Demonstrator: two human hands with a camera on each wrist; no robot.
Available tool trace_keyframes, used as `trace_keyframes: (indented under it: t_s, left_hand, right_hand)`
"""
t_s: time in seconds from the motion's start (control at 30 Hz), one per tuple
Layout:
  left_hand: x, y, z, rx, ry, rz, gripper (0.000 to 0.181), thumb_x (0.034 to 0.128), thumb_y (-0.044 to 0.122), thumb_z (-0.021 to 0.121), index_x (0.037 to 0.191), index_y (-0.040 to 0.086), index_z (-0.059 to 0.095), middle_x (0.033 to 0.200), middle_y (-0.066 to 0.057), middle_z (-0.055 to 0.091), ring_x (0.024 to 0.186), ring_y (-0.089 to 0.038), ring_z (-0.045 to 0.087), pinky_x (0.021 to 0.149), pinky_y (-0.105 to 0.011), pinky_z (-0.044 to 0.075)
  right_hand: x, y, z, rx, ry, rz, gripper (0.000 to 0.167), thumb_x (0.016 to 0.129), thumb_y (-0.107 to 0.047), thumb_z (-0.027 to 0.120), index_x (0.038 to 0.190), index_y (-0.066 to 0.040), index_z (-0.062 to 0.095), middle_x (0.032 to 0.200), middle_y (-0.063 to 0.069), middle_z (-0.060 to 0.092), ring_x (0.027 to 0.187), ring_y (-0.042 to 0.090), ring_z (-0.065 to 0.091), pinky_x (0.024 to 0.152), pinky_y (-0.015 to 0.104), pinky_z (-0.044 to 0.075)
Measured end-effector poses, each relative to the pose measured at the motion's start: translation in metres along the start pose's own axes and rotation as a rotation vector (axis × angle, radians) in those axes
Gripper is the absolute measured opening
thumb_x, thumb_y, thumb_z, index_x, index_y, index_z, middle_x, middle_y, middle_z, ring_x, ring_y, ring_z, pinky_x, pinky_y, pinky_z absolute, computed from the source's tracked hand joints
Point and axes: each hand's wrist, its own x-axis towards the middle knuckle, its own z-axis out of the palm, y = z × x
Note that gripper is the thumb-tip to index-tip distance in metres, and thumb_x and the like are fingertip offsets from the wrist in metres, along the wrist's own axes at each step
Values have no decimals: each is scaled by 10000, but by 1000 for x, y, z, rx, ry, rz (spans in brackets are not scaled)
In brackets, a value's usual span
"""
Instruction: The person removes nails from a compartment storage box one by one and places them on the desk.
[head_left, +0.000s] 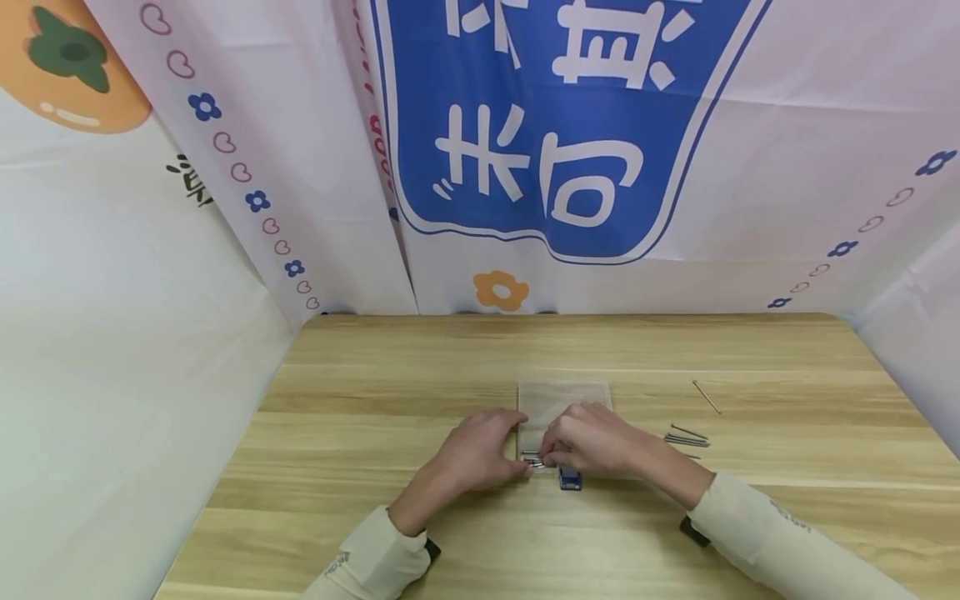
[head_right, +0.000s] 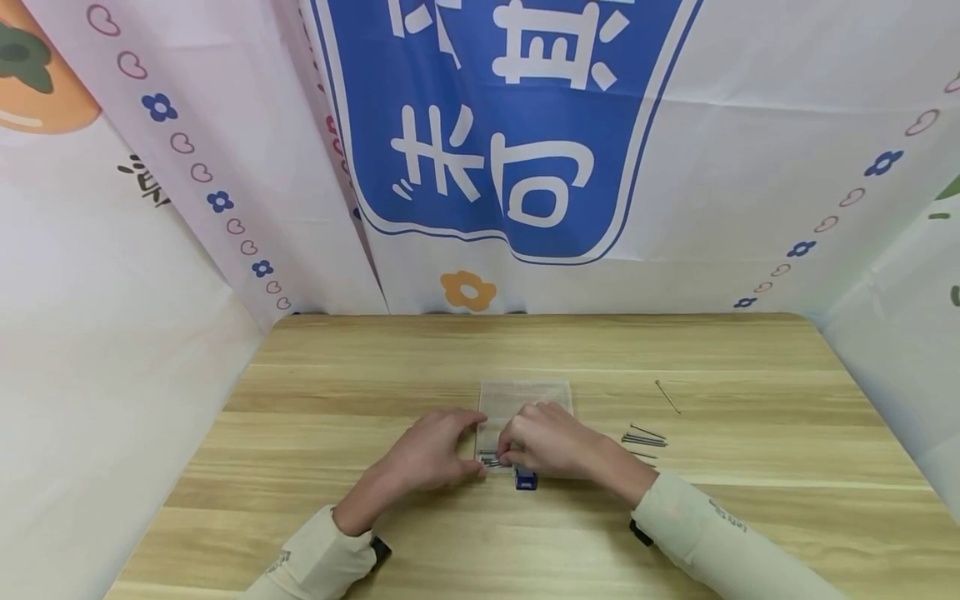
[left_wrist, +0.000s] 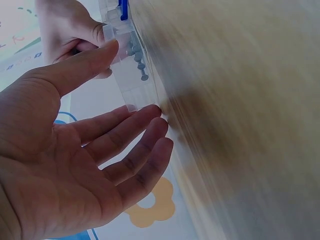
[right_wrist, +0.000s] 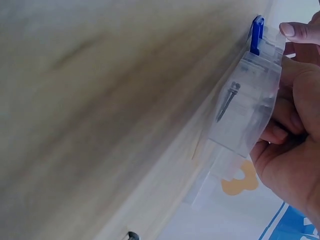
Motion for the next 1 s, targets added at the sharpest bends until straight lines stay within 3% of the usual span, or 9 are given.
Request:
trace_keyframes:
  t_s: [0.47, 1.0]
  left_hand:
    - [-1, -1, -1, -7, 8, 1, 683, 871, 334, 910, 1442, 58, 659, 1435, -120, 700, 1315, -312, 672, 1073, -468, 575]
    - [1, -1, 0, 14, 6, 3, 690, 858, 351, 917, 1428, 54, 667, 1367, -105, 734, 1259, -297, 699, 1046, -453, 588]
  right_hand:
    - [1, -2, 1, -53, -9, -3, 68, 970, -195, 810, 903, -197, 824, 855, -127, 792, 649, -127, 555, 646, 138, 506]
    - [-5, 3, 1, 82, -13, 39, 62, 994, -202, 781, 945, -218, 814, 920, -140, 801, 715, -112, 615, 710, 163, 558]
